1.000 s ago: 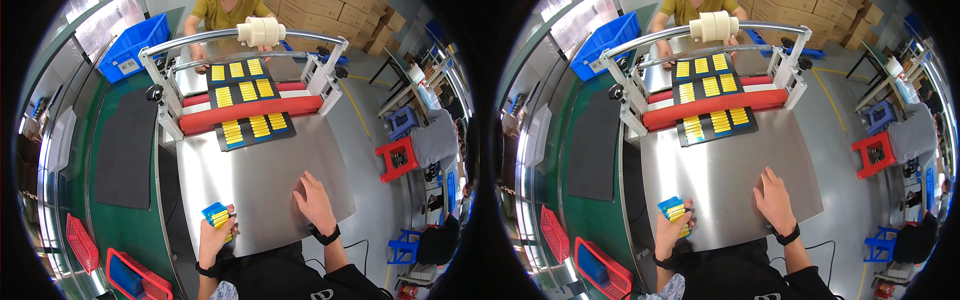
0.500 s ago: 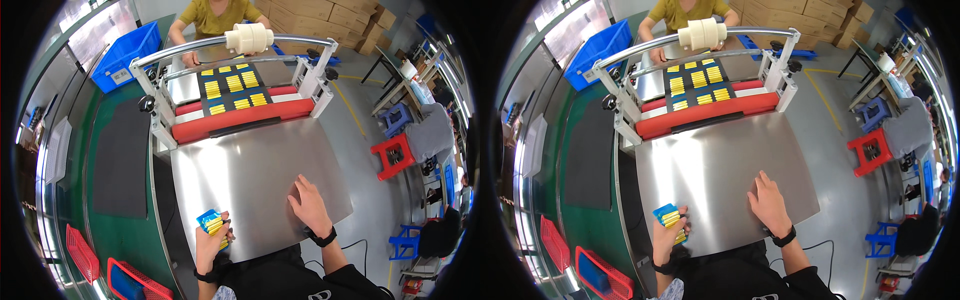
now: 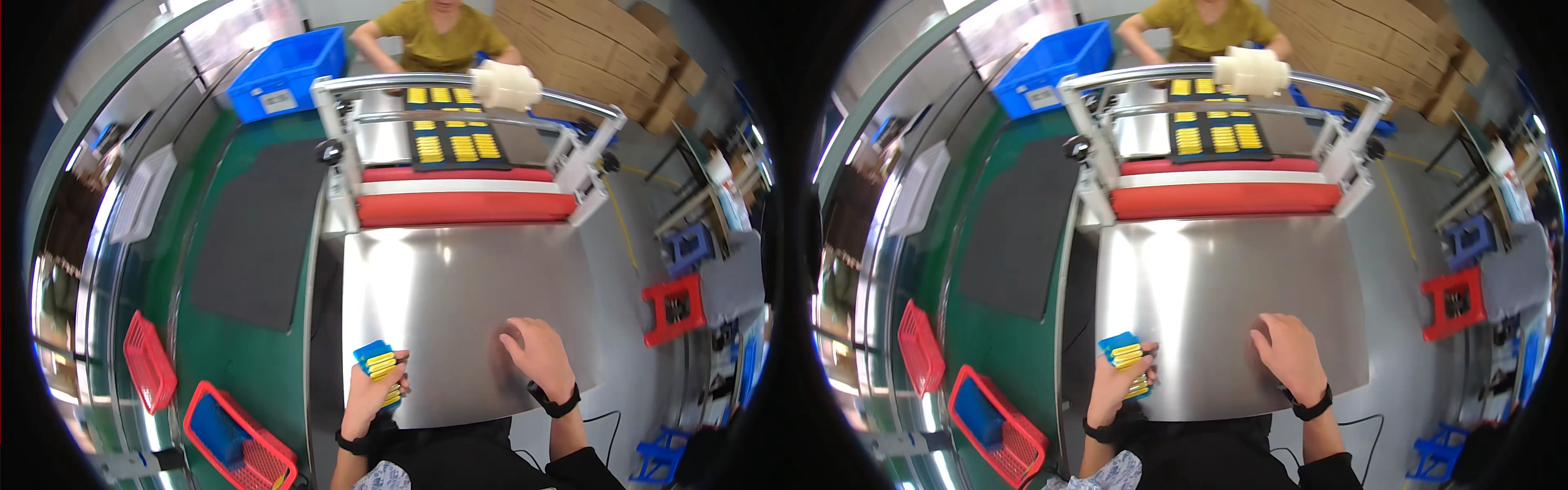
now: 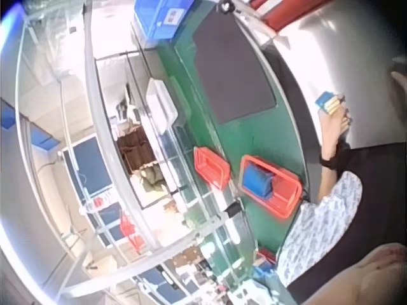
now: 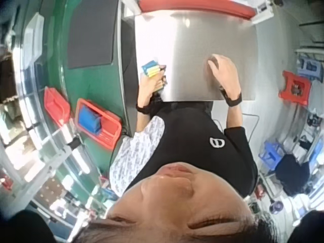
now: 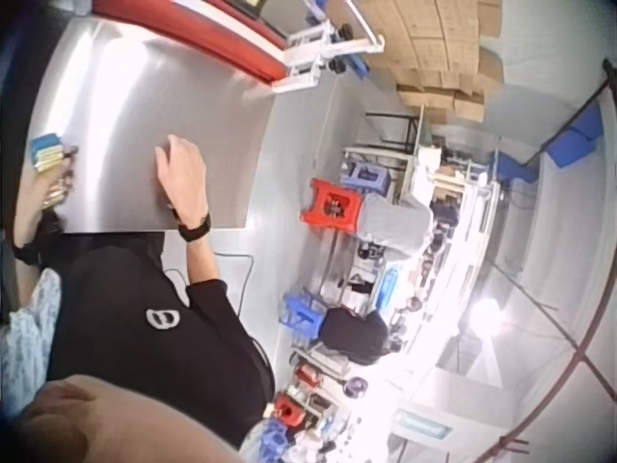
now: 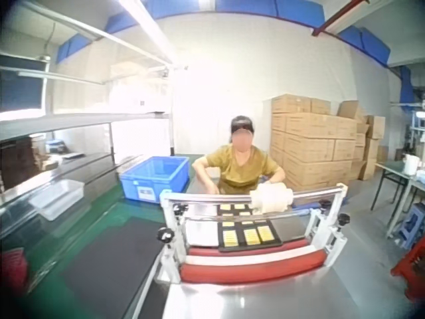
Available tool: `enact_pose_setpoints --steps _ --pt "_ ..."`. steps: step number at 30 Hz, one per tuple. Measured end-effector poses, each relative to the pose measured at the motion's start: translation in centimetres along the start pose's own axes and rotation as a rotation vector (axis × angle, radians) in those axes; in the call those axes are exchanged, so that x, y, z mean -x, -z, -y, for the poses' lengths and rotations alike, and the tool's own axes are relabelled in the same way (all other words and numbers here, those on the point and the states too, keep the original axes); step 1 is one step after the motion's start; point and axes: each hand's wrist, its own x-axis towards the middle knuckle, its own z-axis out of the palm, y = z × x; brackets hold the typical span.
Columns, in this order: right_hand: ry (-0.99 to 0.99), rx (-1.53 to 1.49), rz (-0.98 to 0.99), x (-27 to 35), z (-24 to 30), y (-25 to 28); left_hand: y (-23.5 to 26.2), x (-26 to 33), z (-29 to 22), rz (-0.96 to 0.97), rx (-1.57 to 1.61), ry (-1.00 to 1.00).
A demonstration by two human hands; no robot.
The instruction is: The worker is aligning yellow magnetic strips onto black sheets and passing them through a manual rolling press machine.
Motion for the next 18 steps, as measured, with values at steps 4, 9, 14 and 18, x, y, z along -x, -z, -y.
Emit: enact_pose_setpoints --steps 4,9,14,18 --pt "0.390 -0.371 0.178 -3.9 9.6 -3.8 3.6 2.3 0.6 -0.097 0.063 -0.056" --pt "0.502 -0.632 0.282 -5.8 24.7 -9.7 6.1 5.2 1.0 -0.130 0.163 -0.172" --pt "0.565 -0.316 0.067 -8.0 32.9 -18.5 9.1 8.0 1.0 -0.213 0.182 -0.160" --pt "0.448 -0.267 -0.016 -8.3 35.3 -20.3 10.5 8.7 1.3 -0.270 0.143 -0.091"
